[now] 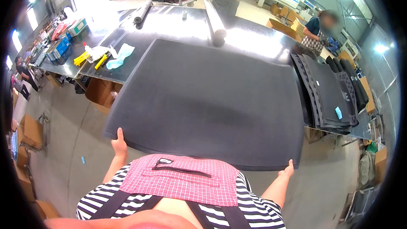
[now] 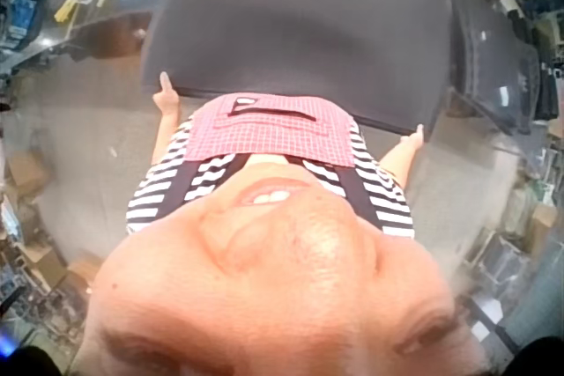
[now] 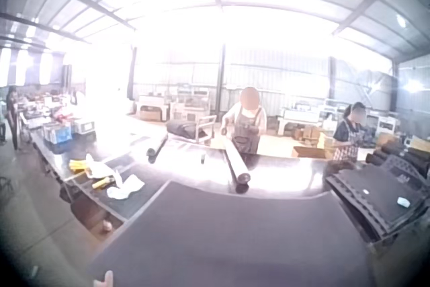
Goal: The person writes on a light blue label with a black marker and places it on a black car mat. They then move to a cart, pick up a folded black car mat, unfold it on a table, and place another label on it.
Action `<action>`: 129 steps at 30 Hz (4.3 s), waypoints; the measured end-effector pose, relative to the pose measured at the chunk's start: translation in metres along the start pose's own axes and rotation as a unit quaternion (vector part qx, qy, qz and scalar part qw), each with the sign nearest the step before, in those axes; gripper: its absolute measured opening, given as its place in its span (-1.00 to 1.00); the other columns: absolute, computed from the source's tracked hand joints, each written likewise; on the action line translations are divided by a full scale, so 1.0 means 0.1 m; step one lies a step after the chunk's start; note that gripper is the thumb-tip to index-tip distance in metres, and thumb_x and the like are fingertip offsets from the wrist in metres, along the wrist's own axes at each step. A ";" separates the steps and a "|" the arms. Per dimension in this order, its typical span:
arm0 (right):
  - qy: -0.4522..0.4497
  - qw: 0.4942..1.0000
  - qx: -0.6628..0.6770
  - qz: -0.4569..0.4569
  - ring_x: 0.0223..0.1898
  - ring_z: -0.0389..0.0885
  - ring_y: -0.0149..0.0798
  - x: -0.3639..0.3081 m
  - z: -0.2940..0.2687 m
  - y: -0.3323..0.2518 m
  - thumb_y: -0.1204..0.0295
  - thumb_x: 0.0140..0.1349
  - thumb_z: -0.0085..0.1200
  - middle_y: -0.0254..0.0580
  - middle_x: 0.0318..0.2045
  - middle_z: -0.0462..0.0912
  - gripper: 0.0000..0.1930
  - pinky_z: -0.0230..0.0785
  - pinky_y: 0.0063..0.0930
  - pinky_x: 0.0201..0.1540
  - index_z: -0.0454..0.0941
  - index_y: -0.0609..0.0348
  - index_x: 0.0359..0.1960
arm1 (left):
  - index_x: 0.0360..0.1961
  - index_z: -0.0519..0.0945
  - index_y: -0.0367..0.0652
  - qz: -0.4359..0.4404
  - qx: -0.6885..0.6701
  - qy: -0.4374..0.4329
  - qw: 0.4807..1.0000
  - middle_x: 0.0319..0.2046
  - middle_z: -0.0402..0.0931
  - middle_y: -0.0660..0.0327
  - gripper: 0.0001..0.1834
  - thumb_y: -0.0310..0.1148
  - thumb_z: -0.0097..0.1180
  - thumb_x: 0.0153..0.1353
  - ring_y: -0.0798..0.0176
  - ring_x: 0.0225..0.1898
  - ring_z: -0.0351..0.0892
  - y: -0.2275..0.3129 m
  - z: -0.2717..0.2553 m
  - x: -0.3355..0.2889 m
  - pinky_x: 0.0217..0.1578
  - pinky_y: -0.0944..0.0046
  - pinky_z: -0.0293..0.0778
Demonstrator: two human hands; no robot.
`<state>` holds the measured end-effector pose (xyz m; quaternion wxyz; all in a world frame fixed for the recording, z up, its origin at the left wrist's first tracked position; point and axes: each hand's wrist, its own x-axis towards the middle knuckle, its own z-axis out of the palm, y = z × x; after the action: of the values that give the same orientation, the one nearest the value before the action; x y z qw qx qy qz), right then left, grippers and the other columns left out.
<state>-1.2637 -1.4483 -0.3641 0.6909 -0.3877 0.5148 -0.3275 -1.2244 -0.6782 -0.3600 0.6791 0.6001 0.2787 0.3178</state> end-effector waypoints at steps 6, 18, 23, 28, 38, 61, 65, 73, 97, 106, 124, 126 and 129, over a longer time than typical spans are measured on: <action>-0.018 1.000 0.002 -0.001 -0.02 0.58 -0.06 0.06 -0.06 0.09 0.29 0.24 0.22 -0.02 0.02 0.59 -0.56 0.45 -0.12 0.09 0.51 0.41 0.02 | 0.08 0.46 -0.42 -0.006 -0.033 -0.012 0.999 0.02 0.51 0.16 -0.53 -0.21 0.12 0.35 0.28 0.00 0.48 0.24 0.05 -0.06 0.03 0.30 0.39; -0.011 1.000 -0.005 0.014 -0.02 0.59 -0.09 0.14 -0.09 0.14 0.25 0.24 0.23 -0.01 0.03 0.58 -0.52 0.47 -0.16 0.09 0.50 0.44 0.02 | 0.09 0.46 -0.43 -0.018 -0.037 -0.018 0.999 0.04 0.51 0.16 -0.52 -0.20 0.11 0.35 0.27 0.01 0.47 0.33 0.06 -0.06 0.03 0.30 0.39; 0.009 1.000 -0.003 0.013 -0.05 0.61 -0.09 0.12 -0.10 0.15 0.25 0.22 0.26 -0.02 0.01 0.59 -0.51 0.49 -0.18 0.07 0.50 0.47 0.00 | 0.10 0.46 -0.41 -0.006 -0.048 -0.023 0.999 0.05 0.50 0.15 -0.53 -0.22 0.11 0.35 0.25 0.02 0.48 0.32 0.10 -0.08 0.05 0.29 0.40; 0.004 1.000 0.004 0.017 -0.05 0.61 -0.09 0.23 -0.15 0.15 0.26 0.22 0.25 -0.01 -0.01 0.59 -0.53 0.50 -0.16 0.06 0.51 0.45 -0.01 | 0.09 0.47 -0.42 -0.026 -0.038 -0.010 0.999 0.03 0.52 0.15 -0.51 -0.20 0.12 0.35 0.26 -0.01 0.50 0.32 0.12 -0.10 0.02 0.30 0.41; -0.004 0.999 0.013 0.031 -0.01 0.59 -0.04 0.14 -0.08 0.14 0.29 0.26 0.20 0.01 0.03 0.57 -0.56 0.48 -0.03 0.09 0.49 0.41 0.03 | 0.11 0.44 -0.43 -0.022 -0.052 -0.013 0.998 0.06 0.50 0.14 -0.49 -0.21 0.14 0.33 0.24 0.04 0.47 0.29 0.13 -0.09 0.07 0.29 0.37; 0.007 1.000 0.002 0.024 -0.10 0.63 -0.04 0.11 -0.04 0.18 0.29 0.27 0.20 -0.01 -0.03 0.61 -0.58 0.55 -0.06 -0.01 0.52 0.43 -0.02 | 0.13 0.42 -0.44 -0.026 -0.053 -0.026 0.998 0.08 0.48 0.12 -0.50 -0.24 0.12 0.34 0.23 0.06 0.46 0.32 0.10 -0.07 0.09 0.29 0.37; 0.008 1.000 -0.001 0.026 -0.10 0.63 -0.05 0.18 -0.11 0.17 0.27 0.27 0.20 -0.01 -0.03 0.61 -0.57 0.55 -0.07 -0.01 0.52 0.43 -0.02 | 0.13 0.42 -0.44 -0.025 -0.063 -0.026 0.997 0.08 0.48 0.12 -0.51 -0.24 0.12 0.34 0.22 0.06 0.46 0.33 0.13 -0.08 0.10 0.29 0.36; 0.009 0.999 -0.003 0.031 -0.09 0.63 -0.05 0.16 -0.08 0.19 0.25 0.26 0.20 -0.01 -0.03 0.61 -0.55 0.54 -0.07 0.00 0.52 0.44 -0.02 | 0.13 0.41 -0.42 -0.029 -0.064 -0.024 0.997 0.08 0.48 0.13 -0.51 -0.25 0.11 0.35 0.22 0.07 0.46 0.30 0.09 -0.09 0.11 0.29 0.36; -0.018 0.999 0.028 0.016 -0.08 0.62 -0.01 0.05 -0.12 0.18 0.29 0.27 0.20 0.00 -0.03 0.61 -0.58 0.53 -0.04 0.01 0.51 0.46 -0.03 | 0.10 0.46 -0.40 0.000 -0.098 -0.035 0.995 0.04 0.50 0.17 -0.53 -0.22 0.11 0.35 0.27 0.01 0.47 0.31 0.08 -0.06 0.05 0.31 0.37; -0.003 1.000 0.012 0.015 -0.08 0.62 -0.01 0.03 -0.12 0.19 0.28 0.29 0.18 0.01 -0.01 0.60 -0.57 0.56 -0.04 -0.02 0.49 0.48 -0.02 | 0.09 0.47 -0.40 -0.005 -0.096 -0.030 0.995 0.01 0.51 0.18 -0.54 -0.22 0.11 0.35 0.28 0.00 0.47 0.34 0.09 -0.08 0.04 0.32 0.37; 0.027 0.999 -0.002 0.022 -0.12 0.64 -0.01 0.08 -0.12 0.21 0.28 0.27 0.20 0.03 -0.05 0.61 -0.57 0.58 -0.03 -0.04 0.50 0.48 -0.03 | 0.16 0.38 -0.42 -0.041 -0.080 -0.036 0.995 0.10 0.46 0.12 -0.50 -0.25 0.09 0.36 0.22 0.08 0.45 0.28 0.06 -0.05 0.12 0.29 0.35; 0.025 0.999 -0.004 0.023 -0.12 0.64 0.00 0.07 -0.10 0.22 0.29 0.27 0.20 0.03 -0.05 0.61 -0.57 0.58 -0.02 -0.05 0.50 0.48 -0.02 | 0.16 0.39 -0.42 -0.031 -0.084 -0.036 0.995 0.10 0.46 0.12 -0.51 -0.25 0.09 0.36 0.23 0.08 0.45 0.29 0.05 -0.05 0.11 0.29 0.35; 0.016 1.000 -0.004 0.019 -0.11 0.64 -0.01 0.06 -0.10 0.22 0.28 0.27 0.20 0.03 -0.04 0.61 -0.56 0.58 -0.03 -0.05 0.50 0.47 -0.02 | 0.15 0.39 -0.42 -0.023 -0.090 -0.038 0.995 0.10 0.46 0.12 -0.51 -0.25 0.10 0.35 0.23 0.08 0.45 0.28 0.06 -0.04 0.11 0.29 0.35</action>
<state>-1.2710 -1.4450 -0.3875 0.6872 -0.3753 0.5343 -0.3184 -1.2257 -0.6831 -0.3310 0.7473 0.5416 0.2368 0.3035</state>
